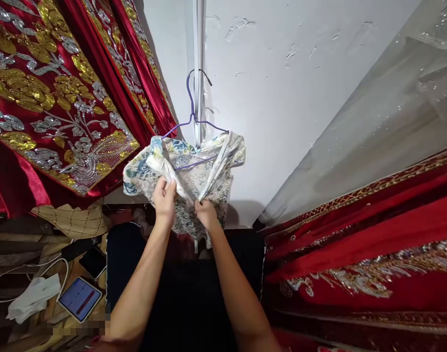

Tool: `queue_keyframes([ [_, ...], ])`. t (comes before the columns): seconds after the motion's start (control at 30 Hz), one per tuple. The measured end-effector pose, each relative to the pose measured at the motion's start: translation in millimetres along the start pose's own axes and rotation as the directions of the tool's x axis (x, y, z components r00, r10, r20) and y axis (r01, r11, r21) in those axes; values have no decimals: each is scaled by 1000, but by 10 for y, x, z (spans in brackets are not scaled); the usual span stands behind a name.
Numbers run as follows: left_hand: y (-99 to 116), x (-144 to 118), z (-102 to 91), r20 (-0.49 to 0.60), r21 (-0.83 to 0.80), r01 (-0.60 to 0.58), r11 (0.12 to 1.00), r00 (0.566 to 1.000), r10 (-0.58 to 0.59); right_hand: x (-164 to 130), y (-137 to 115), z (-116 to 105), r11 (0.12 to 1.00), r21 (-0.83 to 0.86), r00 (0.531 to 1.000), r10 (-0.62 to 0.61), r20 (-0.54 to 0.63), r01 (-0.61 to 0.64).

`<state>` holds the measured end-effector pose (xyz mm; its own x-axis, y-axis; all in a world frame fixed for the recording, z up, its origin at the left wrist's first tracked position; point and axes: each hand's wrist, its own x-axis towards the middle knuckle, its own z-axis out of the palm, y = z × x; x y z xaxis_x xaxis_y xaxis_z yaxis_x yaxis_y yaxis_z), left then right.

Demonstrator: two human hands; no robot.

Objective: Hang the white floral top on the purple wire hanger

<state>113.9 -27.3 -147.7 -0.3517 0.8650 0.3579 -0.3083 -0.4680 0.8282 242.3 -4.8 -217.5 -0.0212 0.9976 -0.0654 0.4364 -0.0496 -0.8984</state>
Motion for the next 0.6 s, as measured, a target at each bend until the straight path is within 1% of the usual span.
queue_keyframes([
  [0.07,-86,-213,-136,29,28,25,999,999,-25,-279,104,69,995,97,999,20,-28,-18],
  [0.1,-156,-338,-202,58,58,54,997,997,-57,-425,145,96,990,142,999,30,-35,-24],
  [0.2,-402,-743,-343,165,215,139,967,970,-177,-809,196,116,953,302,999,37,-36,-24],
  [0.23,-473,-863,-363,194,276,140,951,961,-198,-901,188,101,937,349,999,30,-37,-15],
  [0.3,-571,-1038,-361,229,372,103,923,953,-199,-1019,142,46,916,400,999,2,-52,19],
  [0.33,-597,-1086,-346,247,403,71,912,951,-183,-1049,112,10,918,395,998,-17,-53,37],
  [0.4,-616,-1115,-311,277,450,7,893,950,-147,-1074,50,-63,932,357,998,-53,-13,54],
  [0.47,-612,-1098,-295,271,502,-27,864,954,-127,-1079,-4,-131,940,339,994,-80,79,48],
  [0.53,-606,-1089,-304,228,556,-24,831,966,-125,-1076,-63,-194,932,362,984,-68,163,5],
  [0.6,-605,-1115,-324,208,581,-18,814,970,-127,-1049,-162,-271,905,423,983,-23,180,-56],
])
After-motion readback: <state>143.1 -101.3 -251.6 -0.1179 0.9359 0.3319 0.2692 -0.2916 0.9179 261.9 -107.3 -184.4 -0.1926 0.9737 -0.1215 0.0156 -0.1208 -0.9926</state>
